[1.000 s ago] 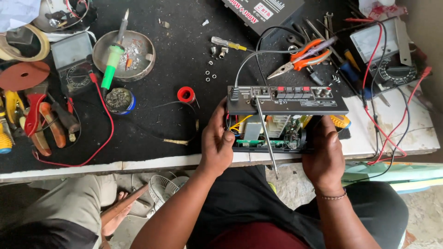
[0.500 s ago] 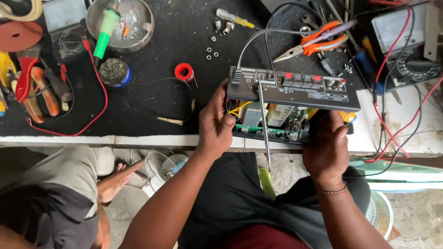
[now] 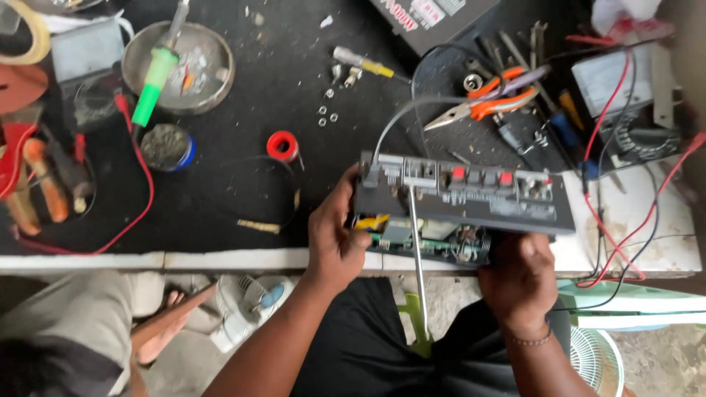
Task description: Reinstalling screws into the metal chassis of an electronic device using a manual screwdriver.
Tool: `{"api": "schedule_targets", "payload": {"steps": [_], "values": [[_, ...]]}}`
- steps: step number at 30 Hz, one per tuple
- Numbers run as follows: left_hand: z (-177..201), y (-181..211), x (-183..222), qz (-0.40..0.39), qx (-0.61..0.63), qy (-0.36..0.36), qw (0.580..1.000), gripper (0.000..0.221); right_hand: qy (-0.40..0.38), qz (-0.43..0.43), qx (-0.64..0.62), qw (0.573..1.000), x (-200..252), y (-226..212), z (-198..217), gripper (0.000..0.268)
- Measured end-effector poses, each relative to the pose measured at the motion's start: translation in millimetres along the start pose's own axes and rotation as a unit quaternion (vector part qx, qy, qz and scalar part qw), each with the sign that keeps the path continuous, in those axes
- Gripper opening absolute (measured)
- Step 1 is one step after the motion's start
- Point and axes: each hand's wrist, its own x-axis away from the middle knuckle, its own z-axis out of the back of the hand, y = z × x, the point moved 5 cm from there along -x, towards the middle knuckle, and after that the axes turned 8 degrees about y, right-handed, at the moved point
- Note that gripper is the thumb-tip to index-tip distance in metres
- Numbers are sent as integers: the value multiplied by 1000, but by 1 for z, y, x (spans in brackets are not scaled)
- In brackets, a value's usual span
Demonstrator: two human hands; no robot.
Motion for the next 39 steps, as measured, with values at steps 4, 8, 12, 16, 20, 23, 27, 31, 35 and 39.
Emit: {"api": "schedule_targets", "payload": {"steps": [4, 8, 12, 16, 20, 23, 27, 31, 35, 39], "values": [[2, -8, 7, -46, 30, 22, 998, 89, -30, 15, -5, 999, -3, 14, 32, 20], [2, -17, 15, -103, 94, 15, 990, 81, -18, -1, -81, 997, 2, 10, 23, 26], [2, -15, 14, -122, 93, 20, 988, 78, 1, 2, 22, 1000, 3, 4, 9, 29], [2, -13, 8, -76, 77, 29, 994, 80, -26, 11, -13, 1000, 2, -3, -19, 38], [-1, -21, 3, -51, 142, 63, 987, 83, -61, 109, 82, 989, 1, 0, -37, 87], [-1, -32, 6, -41, 137, 67, 987, 80, -66, 100, 153, 981, -7, 8, 6, 83], [-3, -4, -12, -10, 141, 50, 989, 75, -82, 93, 136, 983, -15, 9, 7, 82], [1, -7, -16, 43, 68, 11, 997, 70, -81, 78, 147, 983, -15, 2, -8, 81], [1, -6, -14, 70, 59, 9, 996, 65, -81, 72, 161, 981, -18, 1, -12, 81], [2, 4, -21, 86, 83, 6, 993, 60, -80, 68, 148, 983, -11, 1, -21, 80]]}}
